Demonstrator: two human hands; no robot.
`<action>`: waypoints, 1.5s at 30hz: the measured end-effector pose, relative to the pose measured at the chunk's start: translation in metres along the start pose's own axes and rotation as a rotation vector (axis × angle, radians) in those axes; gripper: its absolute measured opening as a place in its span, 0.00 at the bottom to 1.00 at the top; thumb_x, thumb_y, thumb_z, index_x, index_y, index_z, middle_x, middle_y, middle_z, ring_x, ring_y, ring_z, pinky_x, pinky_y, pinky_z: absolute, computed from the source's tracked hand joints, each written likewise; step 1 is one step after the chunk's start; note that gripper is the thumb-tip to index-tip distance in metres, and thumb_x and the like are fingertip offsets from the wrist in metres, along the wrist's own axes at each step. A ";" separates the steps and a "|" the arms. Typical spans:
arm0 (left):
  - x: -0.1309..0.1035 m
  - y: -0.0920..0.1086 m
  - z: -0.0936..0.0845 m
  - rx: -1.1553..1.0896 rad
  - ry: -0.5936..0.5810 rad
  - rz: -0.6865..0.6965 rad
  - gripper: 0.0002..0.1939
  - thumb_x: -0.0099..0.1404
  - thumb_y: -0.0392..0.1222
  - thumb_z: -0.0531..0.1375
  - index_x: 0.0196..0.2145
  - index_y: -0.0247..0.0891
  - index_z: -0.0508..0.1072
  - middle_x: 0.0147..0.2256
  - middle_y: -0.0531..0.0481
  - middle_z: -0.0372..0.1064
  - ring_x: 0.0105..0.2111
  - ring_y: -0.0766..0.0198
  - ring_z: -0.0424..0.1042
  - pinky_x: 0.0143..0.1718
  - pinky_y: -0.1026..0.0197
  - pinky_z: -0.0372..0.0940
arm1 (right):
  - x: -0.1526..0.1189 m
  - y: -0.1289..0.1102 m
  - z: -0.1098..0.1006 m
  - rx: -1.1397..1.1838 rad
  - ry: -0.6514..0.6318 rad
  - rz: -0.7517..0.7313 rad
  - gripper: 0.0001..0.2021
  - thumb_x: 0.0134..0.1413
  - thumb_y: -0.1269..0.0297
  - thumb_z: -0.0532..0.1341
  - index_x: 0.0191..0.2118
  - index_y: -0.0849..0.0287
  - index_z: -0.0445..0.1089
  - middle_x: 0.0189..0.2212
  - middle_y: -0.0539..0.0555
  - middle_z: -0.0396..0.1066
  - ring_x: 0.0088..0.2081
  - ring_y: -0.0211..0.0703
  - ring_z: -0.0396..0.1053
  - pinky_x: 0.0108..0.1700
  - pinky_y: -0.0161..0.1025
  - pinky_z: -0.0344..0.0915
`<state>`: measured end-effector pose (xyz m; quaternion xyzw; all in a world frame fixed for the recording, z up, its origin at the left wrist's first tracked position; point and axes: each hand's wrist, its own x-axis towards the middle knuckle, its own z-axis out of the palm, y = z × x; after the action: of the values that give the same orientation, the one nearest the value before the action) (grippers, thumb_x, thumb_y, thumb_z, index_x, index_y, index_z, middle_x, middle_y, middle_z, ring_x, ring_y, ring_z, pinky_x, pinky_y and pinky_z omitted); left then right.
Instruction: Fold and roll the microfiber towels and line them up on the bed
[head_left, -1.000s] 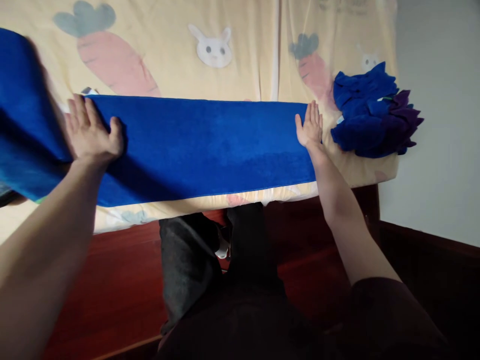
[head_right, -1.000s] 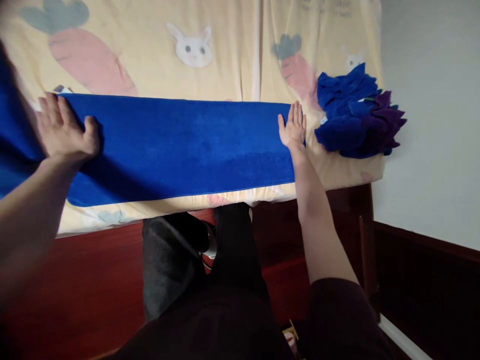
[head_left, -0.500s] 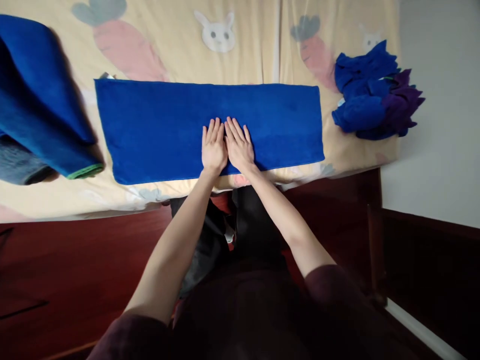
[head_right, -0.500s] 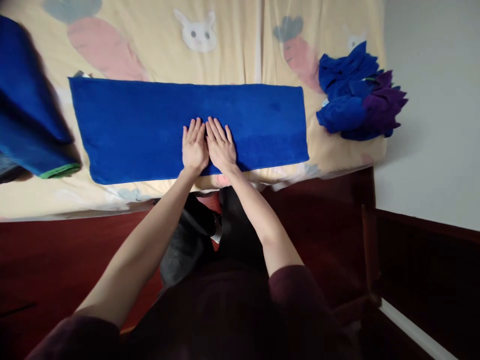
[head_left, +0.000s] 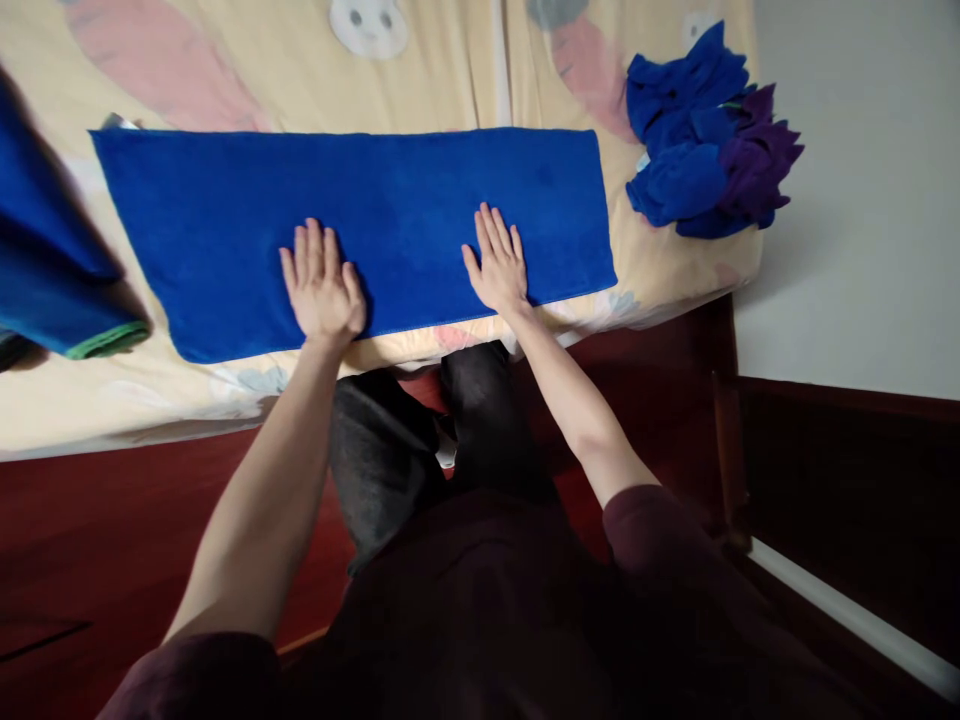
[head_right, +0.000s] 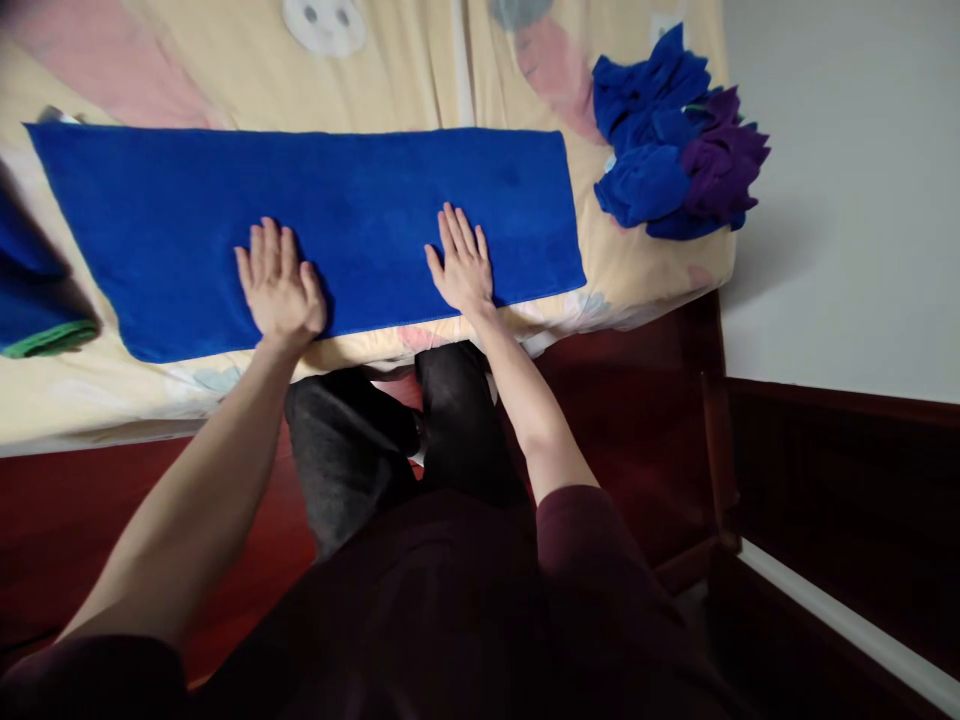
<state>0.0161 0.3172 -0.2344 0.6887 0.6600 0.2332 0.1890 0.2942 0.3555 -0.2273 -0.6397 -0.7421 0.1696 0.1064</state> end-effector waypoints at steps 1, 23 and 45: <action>-0.004 -0.009 -0.008 0.025 0.006 -0.012 0.32 0.79 0.46 0.47 0.73 0.23 0.51 0.75 0.34 0.40 0.76 0.52 0.36 0.74 0.36 0.26 | -0.002 0.010 -0.005 0.004 0.000 0.016 0.31 0.78 0.54 0.46 0.75 0.68 0.40 0.78 0.53 0.37 0.77 0.38 0.30 0.76 0.50 0.20; -0.057 -0.075 -0.074 0.244 0.095 -0.224 0.39 0.78 0.56 0.42 0.75 0.26 0.43 0.76 0.36 0.34 0.76 0.52 0.32 0.74 0.37 0.32 | -0.025 0.157 -0.074 -0.394 -0.040 0.220 0.33 0.78 0.54 0.34 0.75 0.77 0.34 0.77 0.69 0.29 0.77 0.38 0.29 0.75 0.47 0.32; -0.060 -0.089 -0.071 0.051 0.171 -0.350 0.44 0.76 0.62 0.43 0.73 0.20 0.48 0.75 0.31 0.34 0.76 0.52 0.31 0.74 0.41 0.29 | -0.017 0.176 -0.073 -0.165 0.046 0.175 0.33 0.75 0.52 0.39 0.76 0.64 0.43 0.76 0.65 0.42 0.77 0.46 0.37 0.75 0.59 0.39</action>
<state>-0.0989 0.2591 -0.2314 0.5457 0.7891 0.2373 0.1523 0.4852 0.3689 -0.2280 -0.7123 -0.6922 0.1019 0.0555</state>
